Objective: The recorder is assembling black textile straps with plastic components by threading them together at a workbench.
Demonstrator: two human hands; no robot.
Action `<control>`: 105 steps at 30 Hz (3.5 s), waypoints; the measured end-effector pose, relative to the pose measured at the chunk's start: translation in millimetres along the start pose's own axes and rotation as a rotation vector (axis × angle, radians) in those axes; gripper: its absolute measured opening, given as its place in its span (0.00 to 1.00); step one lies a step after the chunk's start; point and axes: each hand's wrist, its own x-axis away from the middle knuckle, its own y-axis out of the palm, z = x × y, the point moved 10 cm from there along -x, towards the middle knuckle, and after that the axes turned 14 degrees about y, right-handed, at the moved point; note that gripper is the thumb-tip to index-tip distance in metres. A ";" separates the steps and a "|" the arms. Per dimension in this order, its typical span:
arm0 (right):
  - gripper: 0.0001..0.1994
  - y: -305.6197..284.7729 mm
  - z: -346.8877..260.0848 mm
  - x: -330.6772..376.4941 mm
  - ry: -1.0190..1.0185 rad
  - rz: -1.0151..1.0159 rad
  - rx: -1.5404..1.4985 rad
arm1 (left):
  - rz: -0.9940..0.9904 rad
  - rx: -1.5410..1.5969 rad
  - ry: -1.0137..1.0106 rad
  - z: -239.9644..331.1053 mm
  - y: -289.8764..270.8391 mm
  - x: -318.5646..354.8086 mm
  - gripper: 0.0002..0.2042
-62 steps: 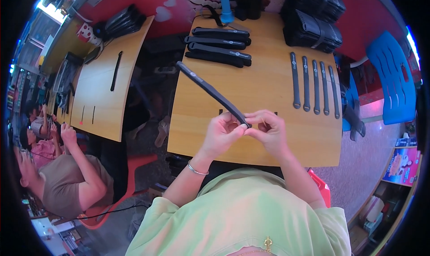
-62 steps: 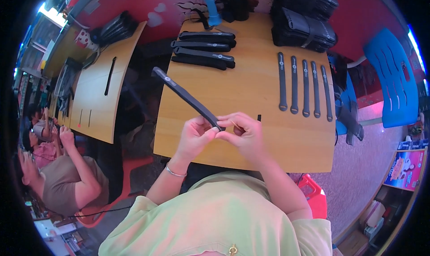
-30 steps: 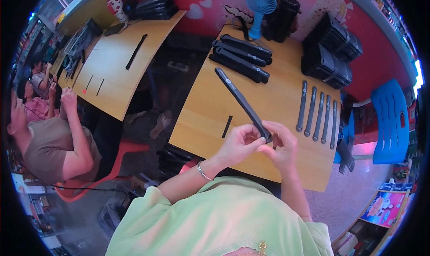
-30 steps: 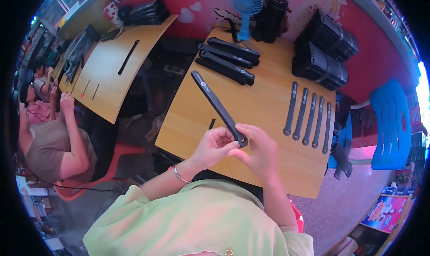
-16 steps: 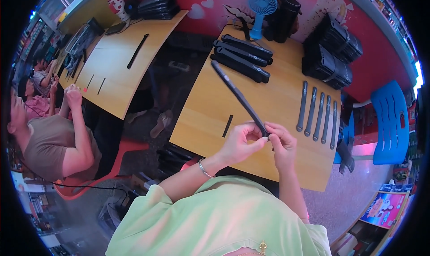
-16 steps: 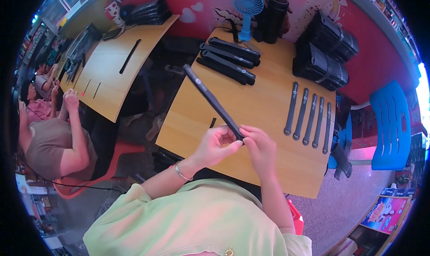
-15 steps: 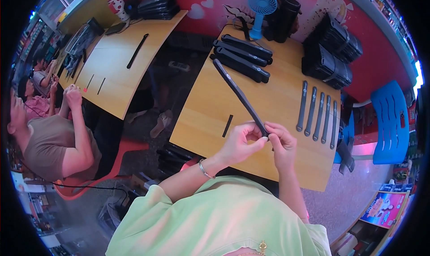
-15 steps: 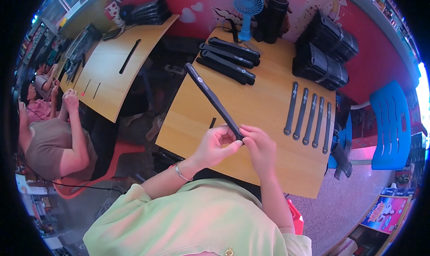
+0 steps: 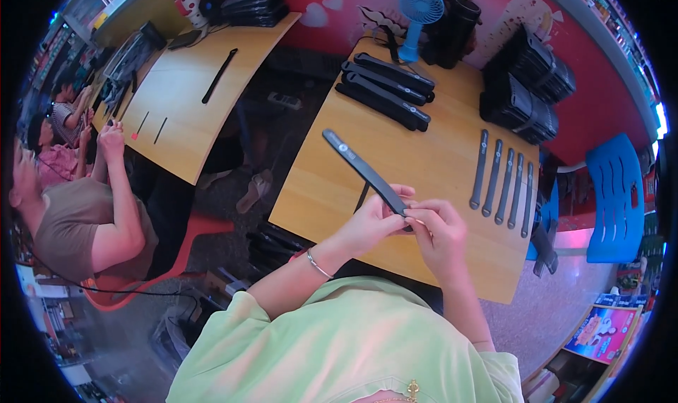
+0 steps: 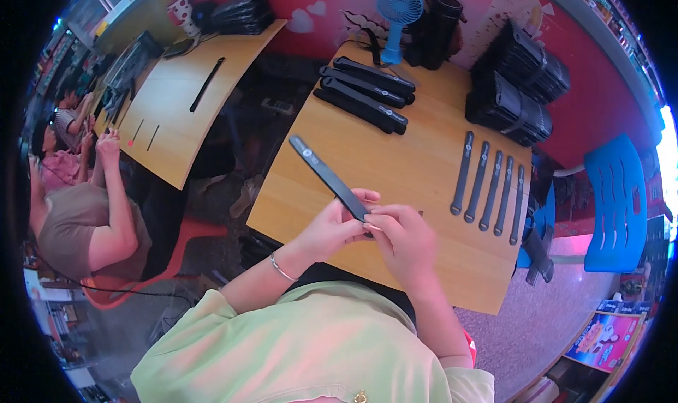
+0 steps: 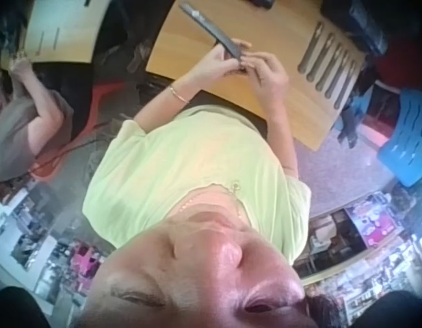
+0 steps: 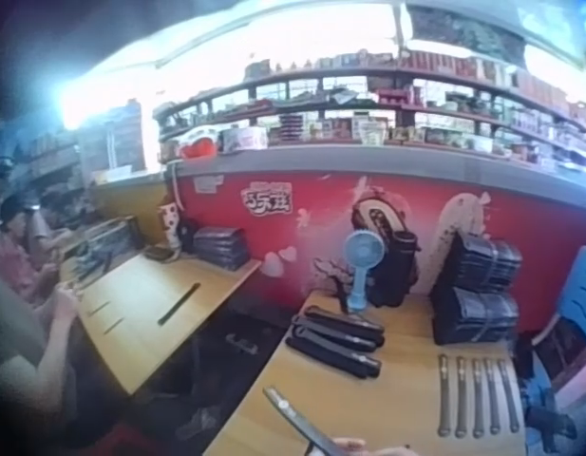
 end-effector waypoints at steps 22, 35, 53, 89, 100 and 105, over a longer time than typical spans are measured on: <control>0.04 -29.0 22.8 -27.9 0.213 -0.174 -0.169 | -0.543 -0.635 -0.178 -33.5 16.9 24.9 0.09; 0.01 -55.3 54.7 -37.7 0.205 -0.038 -0.064 | -0.242 -0.026 -0.466 -24.5 9.4 18.0 0.13; 0.04 -121.9 81.9 -101.1 -0.058 0.442 0.391 | 0.087 0.266 -0.208 22.1 -90.5 29.0 0.21; 0.18 -48.4 55.7 -24.4 0.150 0.066 0.183 | 0.196 0.057 0.075 18.3 -36.1 -5.4 0.24; 0.18 -0.8 10.1 -2.1 0.071 -0.075 -0.112 | 0.123 -0.033 0.172 21.1 -15.4 -6.2 0.21; 0.17 -1.8 14.0 -1.0 0.120 -0.084 -0.111 | 0.149 -0.002 0.218 21.1 -19.9 -4.9 0.22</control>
